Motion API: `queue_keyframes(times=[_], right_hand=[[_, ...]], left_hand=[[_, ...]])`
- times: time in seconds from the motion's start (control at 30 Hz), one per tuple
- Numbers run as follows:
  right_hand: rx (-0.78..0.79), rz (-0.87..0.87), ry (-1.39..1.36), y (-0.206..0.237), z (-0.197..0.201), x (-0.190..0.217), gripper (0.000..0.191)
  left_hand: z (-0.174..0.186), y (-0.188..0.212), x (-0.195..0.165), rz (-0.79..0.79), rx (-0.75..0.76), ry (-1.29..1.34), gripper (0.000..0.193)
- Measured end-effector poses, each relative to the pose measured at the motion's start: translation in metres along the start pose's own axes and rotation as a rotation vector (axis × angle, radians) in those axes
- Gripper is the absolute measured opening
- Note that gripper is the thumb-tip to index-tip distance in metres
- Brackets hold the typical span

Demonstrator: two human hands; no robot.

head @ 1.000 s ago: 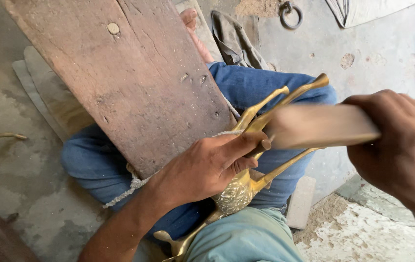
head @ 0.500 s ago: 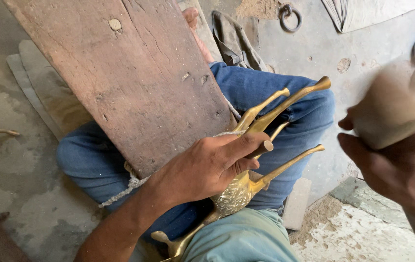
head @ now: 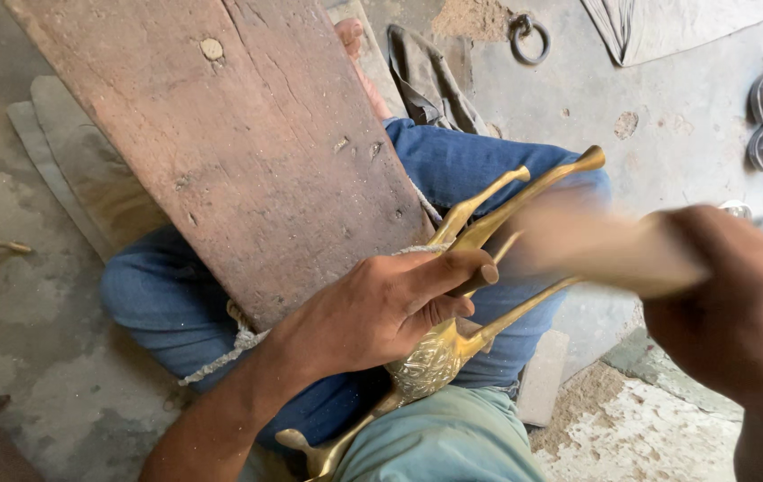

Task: The person sits cross-legged on the floor with a brass deer figurine tied to a wooden board on their lap. They hold a small punch against the figurine's body and strike it repeatedly with a wooden mallet, repositioning the punch to work different spots on the brass surface.

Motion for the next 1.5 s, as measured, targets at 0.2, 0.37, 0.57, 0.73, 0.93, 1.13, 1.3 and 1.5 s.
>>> queue_keyframes(times=[0.2, 0.37, 0.57, 0.73, 0.93, 1.13, 1.3, 1.5], right_hand=[[0.008, 0.073, 0.062, -0.004, 0.000, 0.004, 0.036], [0.005, 0.082, 0.031, -0.008, 0.000, 0.005, 0.037], [0.090, 0.162, 0.386, -0.008, -0.004, 0.009, 0.039], [0.138, -0.192, -0.187, -0.009, -0.005, -0.012, 0.030], [0.102, 0.141, 0.387, -0.010, 0.004, 0.008, 0.036], [0.112, -0.197, -0.145, -0.016, 0.003, 0.006, 0.037], [-0.038, -0.248, -0.551, -0.013, 0.015, 0.004, 0.029], [0.034, -0.232, -0.404, -0.008, 0.016, 0.002, 0.024]], left_hand=[[0.001, 0.002, -0.002, -0.014, 0.006, 0.010, 0.039], [0.003, 0.003, -0.004, -0.042, 0.005, 0.052, 0.037], [0.005, 0.006, -0.003, -0.037, 0.010, 0.055, 0.036], [0.006, 0.006, -0.004, -0.071, 0.001, 0.059, 0.039], [0.009, 0.009, -0.003, -0.066, -0.001, 0.107, 0.037], [0.010, 0.012, 0.000, -0.093, 0.004, 0.089, 0.035], [0.010, 0.013, 0.003, -0.097, 0.001, 0.102, 0.033], [0.010, 0.015, 0.007, -0.039, 0.002, 0.082, 0.030]])
Point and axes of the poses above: each hand's wrist, its own y-axis away from the middle knuckle, its own z-axis out of the back of the hand, x = y × z, the point moved 8 cm from there along -y, towards the middle knuckle, and after that the axes turned 7 degrees about y, right-handed, at the moved point
